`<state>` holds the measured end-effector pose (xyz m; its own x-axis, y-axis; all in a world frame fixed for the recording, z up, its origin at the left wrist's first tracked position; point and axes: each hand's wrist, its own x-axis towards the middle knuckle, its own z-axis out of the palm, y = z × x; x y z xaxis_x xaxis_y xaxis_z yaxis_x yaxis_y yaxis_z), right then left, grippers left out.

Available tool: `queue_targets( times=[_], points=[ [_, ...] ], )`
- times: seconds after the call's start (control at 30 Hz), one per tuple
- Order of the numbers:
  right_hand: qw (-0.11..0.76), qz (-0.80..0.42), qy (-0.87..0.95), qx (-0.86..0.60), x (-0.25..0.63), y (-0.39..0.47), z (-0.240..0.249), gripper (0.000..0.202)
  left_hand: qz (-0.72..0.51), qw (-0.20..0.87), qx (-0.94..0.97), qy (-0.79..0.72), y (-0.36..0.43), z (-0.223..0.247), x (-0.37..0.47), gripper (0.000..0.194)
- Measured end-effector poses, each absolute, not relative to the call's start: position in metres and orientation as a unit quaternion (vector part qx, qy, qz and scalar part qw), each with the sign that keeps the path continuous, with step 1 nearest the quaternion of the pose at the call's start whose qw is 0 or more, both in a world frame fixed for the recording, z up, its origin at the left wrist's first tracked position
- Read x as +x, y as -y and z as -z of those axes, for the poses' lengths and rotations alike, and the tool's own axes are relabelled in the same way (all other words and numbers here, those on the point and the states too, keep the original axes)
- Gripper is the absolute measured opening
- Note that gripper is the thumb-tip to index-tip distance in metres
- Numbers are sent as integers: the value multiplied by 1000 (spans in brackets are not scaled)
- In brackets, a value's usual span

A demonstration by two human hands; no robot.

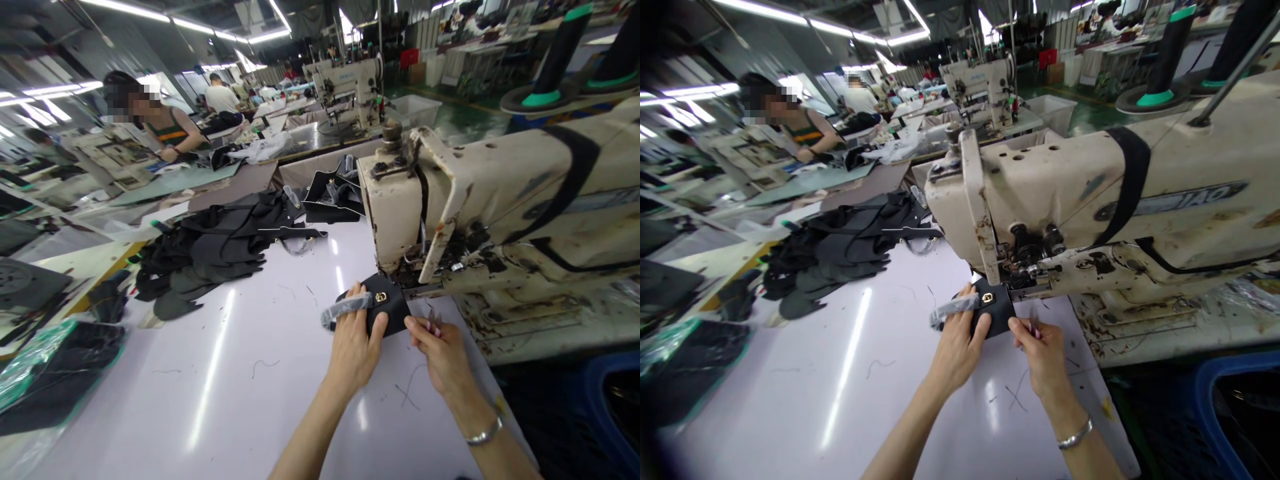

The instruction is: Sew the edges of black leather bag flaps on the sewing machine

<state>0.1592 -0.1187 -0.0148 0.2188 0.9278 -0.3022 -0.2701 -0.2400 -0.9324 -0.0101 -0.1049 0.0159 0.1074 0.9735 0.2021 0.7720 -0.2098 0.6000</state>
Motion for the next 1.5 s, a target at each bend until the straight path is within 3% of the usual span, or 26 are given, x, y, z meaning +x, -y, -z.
queue_targets(
  times=[0.23,0.5,0.63,0.87,1.13,1.33,1.5],
  points=[
    [541,-557,297,-556,161,119,21,52,-238,156,786,-549,49,-39,-5,49],
    [532,-558,313,-555,162,117,24,52,-267,146,785,-540,40,-41,-1,27],
    [536,-554,317,-552,160,111,22,51,-279,169,778,-536,32,-40,-2,25],
    [547,-563,297,-543,157,104,29,52,-184,270,776,-539,23,-54,-7,44],
    [559,-569,290,-529,155,99,23,50,-190,397,724,-531,10,-52,-11,44],
    [564,-566,277,-534,152,93,20,50,-179,464,709,-499,-3,-50,-14,34],
    [571,-563,267,-534,148,88,20,49,-165,572,680,-427,-13,-49,-15,43]
  ],
)
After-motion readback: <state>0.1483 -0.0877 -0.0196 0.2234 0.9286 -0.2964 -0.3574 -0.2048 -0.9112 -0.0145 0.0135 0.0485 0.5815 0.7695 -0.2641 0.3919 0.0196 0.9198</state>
